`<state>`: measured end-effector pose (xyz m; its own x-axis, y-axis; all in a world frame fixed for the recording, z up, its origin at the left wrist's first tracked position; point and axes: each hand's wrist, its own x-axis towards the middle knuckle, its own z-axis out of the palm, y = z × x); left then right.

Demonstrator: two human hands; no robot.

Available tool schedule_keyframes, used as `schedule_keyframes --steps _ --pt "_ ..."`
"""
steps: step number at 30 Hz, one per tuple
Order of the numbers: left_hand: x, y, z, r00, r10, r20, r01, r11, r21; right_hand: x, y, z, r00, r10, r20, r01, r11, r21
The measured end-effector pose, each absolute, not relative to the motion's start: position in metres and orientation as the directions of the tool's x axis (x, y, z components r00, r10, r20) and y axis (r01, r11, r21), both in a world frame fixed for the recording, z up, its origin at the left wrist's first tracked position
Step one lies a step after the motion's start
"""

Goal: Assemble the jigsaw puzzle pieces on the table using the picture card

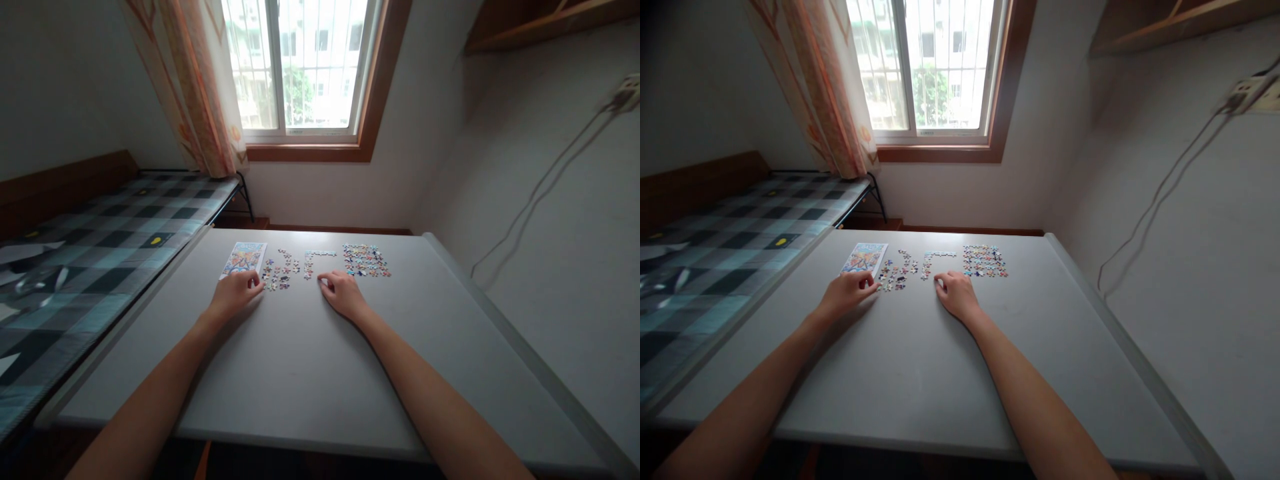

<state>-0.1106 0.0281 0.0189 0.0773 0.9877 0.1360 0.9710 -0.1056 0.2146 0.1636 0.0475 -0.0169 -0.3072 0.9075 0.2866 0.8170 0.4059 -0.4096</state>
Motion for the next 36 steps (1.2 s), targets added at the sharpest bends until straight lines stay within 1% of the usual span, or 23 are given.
schedule_keyframes --steps 5,8,11,15,17,19,23,30,36 --pt "-0.109 0.029 0.018 0.012 0.988 0.156 0.981 -0.042 0.191 0.164 0.048 -0.016 -0.305 0.912 0.276 0.82 0.399 -0.412" --pt "-0.105 0.028 0.016 -0.009 0.988 0.156 0.977 -0.025 0.213 0.163 0.048 -0.016 -0.303 0.915 0.267 0.824 0.392 -0.408" --pt "-0.097 0.025 0.013 0.005 0.983 0.184 0.963 -0.054 0.265 0.163 0.047 -0.015 -0.305 0.914 0.267 0.823 0.394 -0.409" --pt "-0.088 0.023 0.01 0.049 0.967 0.251 0.912 -0.146 0.384 0.163 0.048 -0.015 -0.308 0.912 0.273 0.82 0.399 -0.41" --pt "-0.087 0.022 0.01 0.036 0.965 0.261 0.896 -0.147 0.419 0.163 0.048 -0.016 -0.308 0.909 0.28 0.817 0.404 -0.412" --pt "-0.088 0.023 0.009 0.013 0.97 0.244 0.903 -0.116 0.414 0.163 0.048 -0.016 -0.308 0.907 0.288 0.815 0.408 -0.411" --pt "-0.088 0.022 0.007 -0.003 0.983 0.184 0.934 -0.063 0.352 0.163 0.048 -0.016 -0.31 0.907 0.286 0.816 0.408 -0.409" --pt "-0.081 0.02 0.002 0.123 0.983 0.132 0.919 -0.164 0.36 0.163 0.048 -0.015 -0.306 0.909 0.284 0.817 0.404 -0.412" --pt "-0.085 0.021 0.003 0.059 0.99 0.13 0.939 -0.099 0.328 0.163 0.048 -0.017 -0.307 0.91 0.277 0.82 0.401 -0.408"
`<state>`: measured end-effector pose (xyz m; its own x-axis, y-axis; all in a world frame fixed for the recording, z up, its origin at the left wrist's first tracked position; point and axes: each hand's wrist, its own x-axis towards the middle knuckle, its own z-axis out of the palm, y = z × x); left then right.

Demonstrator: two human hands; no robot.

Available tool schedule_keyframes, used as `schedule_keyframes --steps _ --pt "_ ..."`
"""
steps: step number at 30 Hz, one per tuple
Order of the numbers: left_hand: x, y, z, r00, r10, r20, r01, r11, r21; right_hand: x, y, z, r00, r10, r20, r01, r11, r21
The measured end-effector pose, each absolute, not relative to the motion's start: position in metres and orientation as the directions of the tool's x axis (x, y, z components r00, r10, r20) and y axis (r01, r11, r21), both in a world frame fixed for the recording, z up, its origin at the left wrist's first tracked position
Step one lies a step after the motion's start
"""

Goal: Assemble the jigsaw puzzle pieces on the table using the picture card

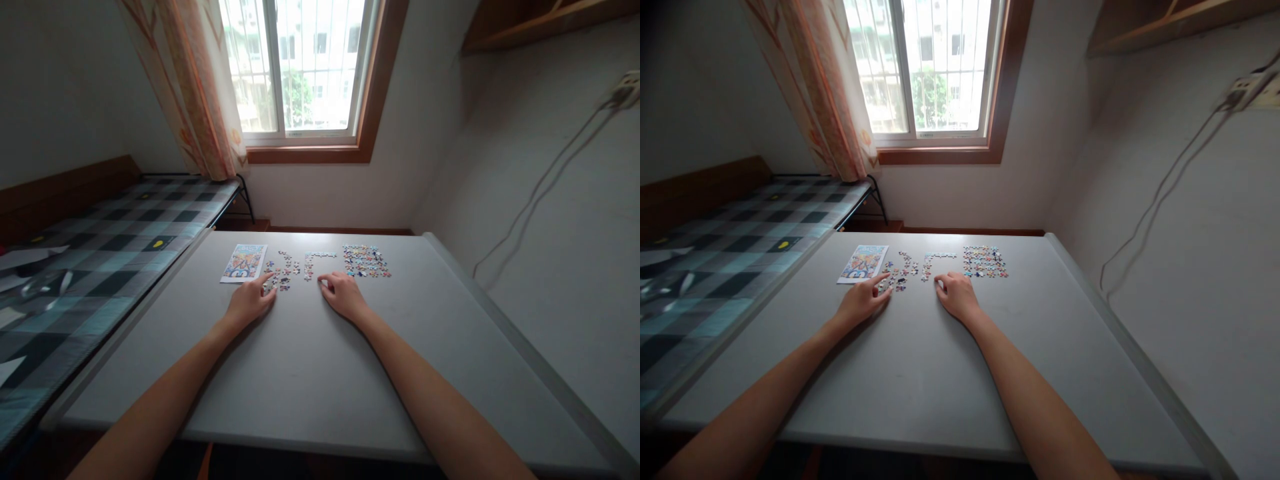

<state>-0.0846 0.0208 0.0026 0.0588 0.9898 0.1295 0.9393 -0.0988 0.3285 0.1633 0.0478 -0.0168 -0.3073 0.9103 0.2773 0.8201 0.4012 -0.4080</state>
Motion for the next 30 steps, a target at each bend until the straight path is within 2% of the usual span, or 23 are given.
schedule_keyframes --steps 13,30 --pt "-0.0802 0.0167 0.0096 0.096 0.995 0.038 0.962 -0.102 0.254 0.1626 0.0484 -0.0168 -0.303 0.913 0.274 0.825 0.395 -0.405" --pt "-0.0837 0.0185 0.0049 0.112 0.99 0.084 0.953 -0.131 0.273 0.1634 0.0488 -0.0187 -0.308 0.905 0.293 0.817 0.41 -0.406"
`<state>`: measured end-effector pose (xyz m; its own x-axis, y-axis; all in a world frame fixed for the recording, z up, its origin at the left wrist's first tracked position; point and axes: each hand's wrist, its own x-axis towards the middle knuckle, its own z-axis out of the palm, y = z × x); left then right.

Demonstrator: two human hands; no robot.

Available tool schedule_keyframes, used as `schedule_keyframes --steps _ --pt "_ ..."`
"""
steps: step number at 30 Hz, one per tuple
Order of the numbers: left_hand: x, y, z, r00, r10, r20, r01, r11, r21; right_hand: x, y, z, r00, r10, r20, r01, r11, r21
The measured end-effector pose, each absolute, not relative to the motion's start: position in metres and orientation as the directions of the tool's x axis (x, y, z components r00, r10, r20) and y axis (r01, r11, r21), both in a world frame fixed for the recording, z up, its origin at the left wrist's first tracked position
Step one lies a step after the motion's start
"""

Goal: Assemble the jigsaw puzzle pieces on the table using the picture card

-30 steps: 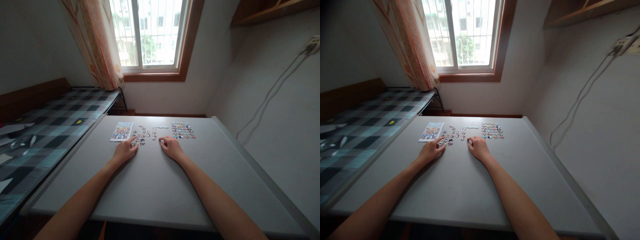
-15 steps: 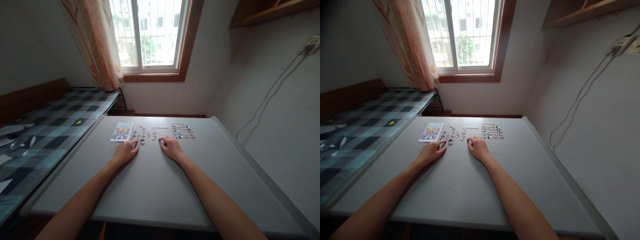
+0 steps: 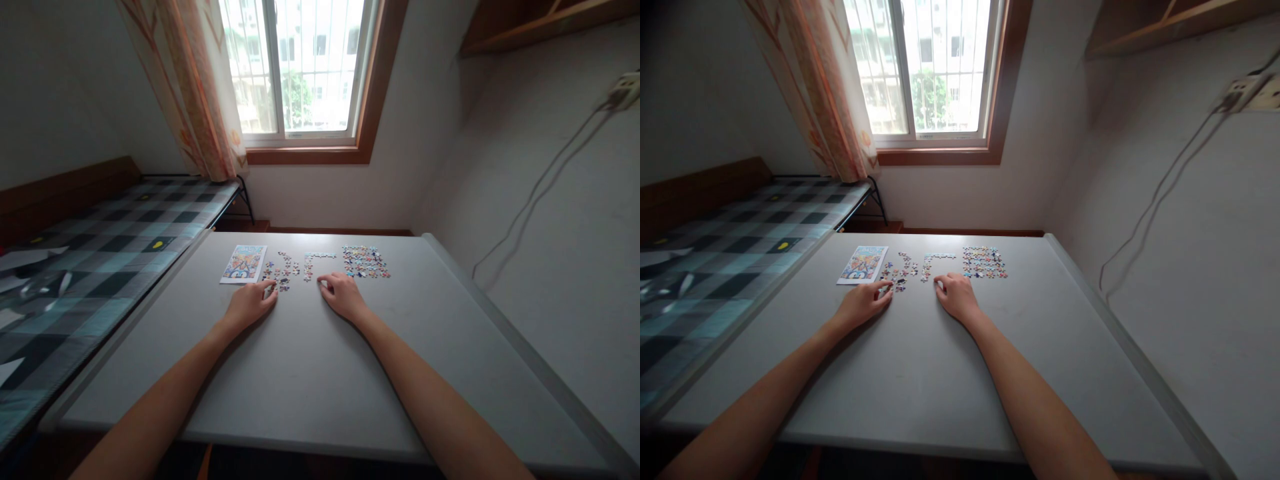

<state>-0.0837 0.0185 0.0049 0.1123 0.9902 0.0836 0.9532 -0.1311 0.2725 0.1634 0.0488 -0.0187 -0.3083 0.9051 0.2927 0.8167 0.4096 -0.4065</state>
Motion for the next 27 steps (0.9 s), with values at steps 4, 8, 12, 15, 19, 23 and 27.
schedule_keyframes --steps 4,8,12,15,19,23,27 --pt "-0.0845 0.0184 0.0038 0.121 0.989 0.087 0.951 -0.141 0.276 0.1637 0.0481 -0.0172 -0.306 0.906 0.292 0.817 0.407 -0.408" --pt "-0.0843 0.019 0.0033 0.101 0.989 0.104 0.947 -0.128 0.296 0.164 0.0479 -0.0172 -0.306 0.908 0.287 0.815 0.405 -0.415" --pt "-0.0854 0.0212 0.0024 0.062 0.983 0.17 0.935 -0.117 0.335 0.164 0.0486 -0.0179 -0.305 0.909 0.285 0.815 0.404 -0.416" --pt "-0.0875 0.0227 0.002 0.018 0.966 0.257 0.925 -0.114 0.364 0.164 0.049 -0.0181 -0.308 0.905 0.294 0.814 0.411 -0.41" --pt "-0.0884 0.0222 0.0016 -0.003 0.94 0.342 0.92 -0.132 0.369 0.164 0.0488 -0.0186 -0.307 0.904 0.298 0.815 0.411 -0.409" --pt "-0.0852 0.0205 0.0011 0.004 0.924 0.382 0.937 -0.138 0.322 0.1631 0.0483 -0.0182 -0.308 0.904 0.296 0.814 0.412 -0.41" --pt "-0.0808 0.0228 0.0001 -0.027 0.887 0.46 0.967 -0.093 0.237 0.1624 0.0481 -0.0171 -0.307 0.906 0.292 0.817 0.408 -0.407"
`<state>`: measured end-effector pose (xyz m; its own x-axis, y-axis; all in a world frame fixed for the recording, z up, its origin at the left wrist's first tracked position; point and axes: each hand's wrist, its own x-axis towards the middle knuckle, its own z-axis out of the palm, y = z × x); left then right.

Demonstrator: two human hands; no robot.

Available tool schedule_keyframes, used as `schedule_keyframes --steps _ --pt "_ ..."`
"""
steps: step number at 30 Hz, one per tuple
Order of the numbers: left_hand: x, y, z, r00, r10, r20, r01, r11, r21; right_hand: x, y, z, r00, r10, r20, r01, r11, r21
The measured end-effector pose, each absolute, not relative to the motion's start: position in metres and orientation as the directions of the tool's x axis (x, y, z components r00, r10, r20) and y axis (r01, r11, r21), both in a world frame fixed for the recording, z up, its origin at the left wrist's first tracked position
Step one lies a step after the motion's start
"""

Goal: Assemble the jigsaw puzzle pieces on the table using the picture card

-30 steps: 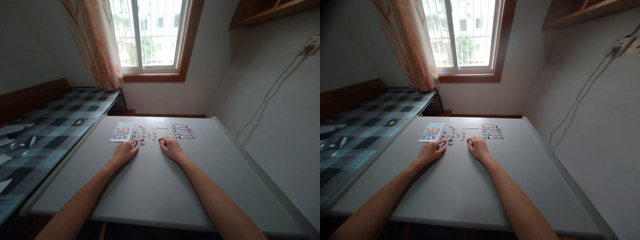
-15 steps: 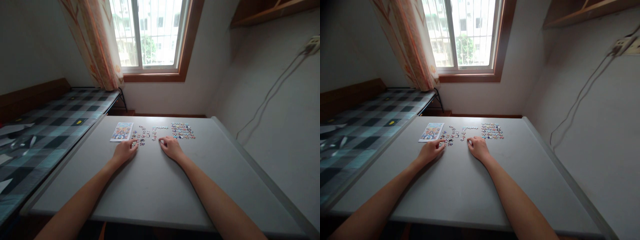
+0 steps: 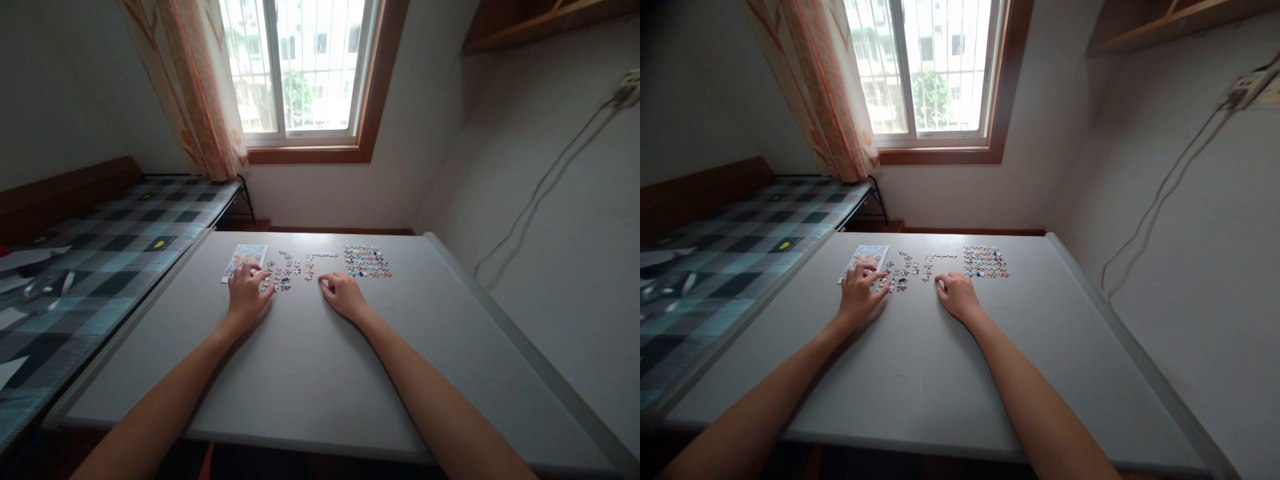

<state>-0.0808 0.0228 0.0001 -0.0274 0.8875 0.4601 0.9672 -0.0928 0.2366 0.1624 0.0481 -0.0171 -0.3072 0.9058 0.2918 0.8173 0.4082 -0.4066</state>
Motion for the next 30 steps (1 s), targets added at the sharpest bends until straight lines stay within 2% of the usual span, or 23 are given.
schedule_keyframes --steps 2,8,14,30 --pt "-0.079 0.026 -0.001 -0.065 0.883 0.466 0.969 -0.056 0.242 0.162 0.048 -0.017 -0.308 0.907 0.289 0.82 0.407 -0.402" --pt "-0.072 0.035 -0.006 -0.198 0.894 0.401 0.932 0.045 0.36 0.162 0.05 -0.018 -0.315 0.905 0.287 0.823 0.411 -0.393" --pt "-0.072 0.042 -0.008 -0.262 0.903 0.34 0.901 0.104 0.42 0.162 0.049 -0.017 -0.312 0.906 0.286 0.823 0.408 -0.396" --pt "-0.072 0.045 -0.006 -0.272 0.913 0.303 0.902 0.132 0.412 0.162 0.049 -0.016 -0.311 0.912 0.267 0.829 0.398 -0.393"
